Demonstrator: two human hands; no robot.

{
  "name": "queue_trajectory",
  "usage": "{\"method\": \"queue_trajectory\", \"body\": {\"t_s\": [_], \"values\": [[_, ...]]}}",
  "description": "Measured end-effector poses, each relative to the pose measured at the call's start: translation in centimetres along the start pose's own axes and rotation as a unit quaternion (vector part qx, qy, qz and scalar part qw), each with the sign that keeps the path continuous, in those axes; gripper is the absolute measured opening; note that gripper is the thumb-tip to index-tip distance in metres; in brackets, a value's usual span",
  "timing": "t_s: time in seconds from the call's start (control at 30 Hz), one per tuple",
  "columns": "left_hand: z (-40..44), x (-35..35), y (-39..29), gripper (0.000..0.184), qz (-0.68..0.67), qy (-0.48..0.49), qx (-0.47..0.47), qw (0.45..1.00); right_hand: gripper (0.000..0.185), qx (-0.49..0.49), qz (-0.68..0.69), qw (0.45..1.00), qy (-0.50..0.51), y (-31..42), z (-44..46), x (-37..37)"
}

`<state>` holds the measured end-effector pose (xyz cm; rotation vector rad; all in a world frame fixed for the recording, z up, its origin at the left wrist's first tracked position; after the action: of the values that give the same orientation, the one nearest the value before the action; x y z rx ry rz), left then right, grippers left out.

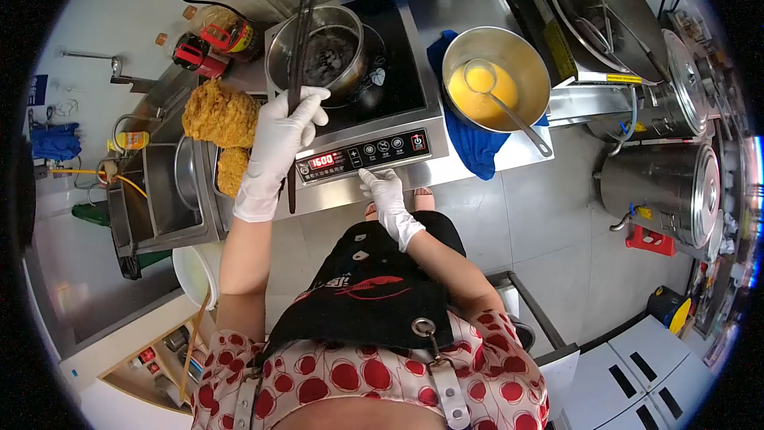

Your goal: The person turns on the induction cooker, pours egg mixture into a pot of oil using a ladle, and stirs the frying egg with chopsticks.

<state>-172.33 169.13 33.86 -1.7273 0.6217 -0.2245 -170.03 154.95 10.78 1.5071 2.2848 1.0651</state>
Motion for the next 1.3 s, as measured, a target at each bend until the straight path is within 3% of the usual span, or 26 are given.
{"method": "queue_trajectory", "body": {"t_s": [0.27, 0.4, 0.6, 0.67, 0.77, 0.83, 0.9, 0.97, 1.03, 1.1, 1.17, 1.23, 1.27, 1.3], "values": [[-0.1, -3.0, 1.3, 0.016, -0.012, -0.031, -0.004, 0.999, 0.027, -0.033, 0.057, 0.992, -0.110, 0.3, -0.7, 2.3], [0.3, -3.9, 1.0, 0.016, -0.012, -0.037, -0.008, 0.999, 0.026, -0.049, 0.078, 0.989, -0.114, 0.2, -0.6, 2.8], [1.2, -2.0, 0.8, 0.014, -0.011, -0.042, 0.004, 0.999, 0.025, -0.006, 0.044, 0.992, -0.120, 1.2, -1.4, 1.2], [1.6, 0.3, 1.3, 0.014, -0.013, -0.036, -0.006, 0.999, 0.026, 0.056, 0.018, 0.992, -0.115, 1.8, -2.6, -1.7], [2.0, 5.1, 2.5, 0.014, 0.023, 0.027, 0.042, 0.998, 0.030, -0.095, 0.104, 0.985, -0.103, 3.3, -1.5, -9.3], [3.1, 8.7, 4.2, 0.017, 0.022, 0.039, 0.014, 0.999, 0.033, -0.270, 0.123, 0.929, -0.223, 9.0, -3.2, -13.7], [3.9, 12.1, 4.6, 0.018, 0.061, 0.030, 0.059, 0.996, 0.043, -0.362, 0.099, 0.874, -0.310, 13.2, -3.0, -17.2], [5.7, 15.0, 5.3, 0.024, 0.113, 0.011, 0.103, 0.988, 0.052, -0.379, 0.044, 0.880, -0.284, 16.7, -2.9, -19.2], [8.6, 17.2, 7.6, 0.027, 0.162, -0.039, 0.179, 0.970, 0.047, -0.357, 0.020, 0.895, -0.266, 19.8, -3.2, -18.7], [9.4, 18.7, 7.3, 0.031, 0.188, -0.038, 0.147, 0.970, 0.041, -0.364, -0.061, 0.895, -0.250, 21.2, -1.4, -18.3], [10.7, 20.0, 7.9, 0.034, 0.214, -0.034, 0.116, 0.969, 0.026, -0.394, -0.255, 0.841, -0.269, 23.2, -2.2, -16.8], [12.4, 20.6, 9.8, 0.036, 0.243, -0.089, 0.159, 0.953, 0.017, -0.445, -0.195, 0.857, -0.173, 23.4, -1.3, -16.4], [12.4, 20.6, 9.6, 0.034, 0.233, -0.058, 0.135, 0.961, 0.013, -0.531, -0.202, 0.805, -0.169, 23.9, -1.4, -16.0], [12.2, 20.7, 9.4, 0.034, 0.230, -0.057, 0.134, 0.962, 0.013, -0.531, -0.204, 0.804, -0.171, 24.2, -1.7, -16.6]]}}
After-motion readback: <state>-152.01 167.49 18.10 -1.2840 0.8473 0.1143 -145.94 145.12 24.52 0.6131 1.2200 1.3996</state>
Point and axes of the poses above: each hand's wrist, its own z-axis towards the middle knuckle, its own x-axis out of the palm, y = z × x, the point moved 3 cm from there along z, towards the middle knuckle, and after that the axes turned 12 degrees about -y, right-handed, at the moved point
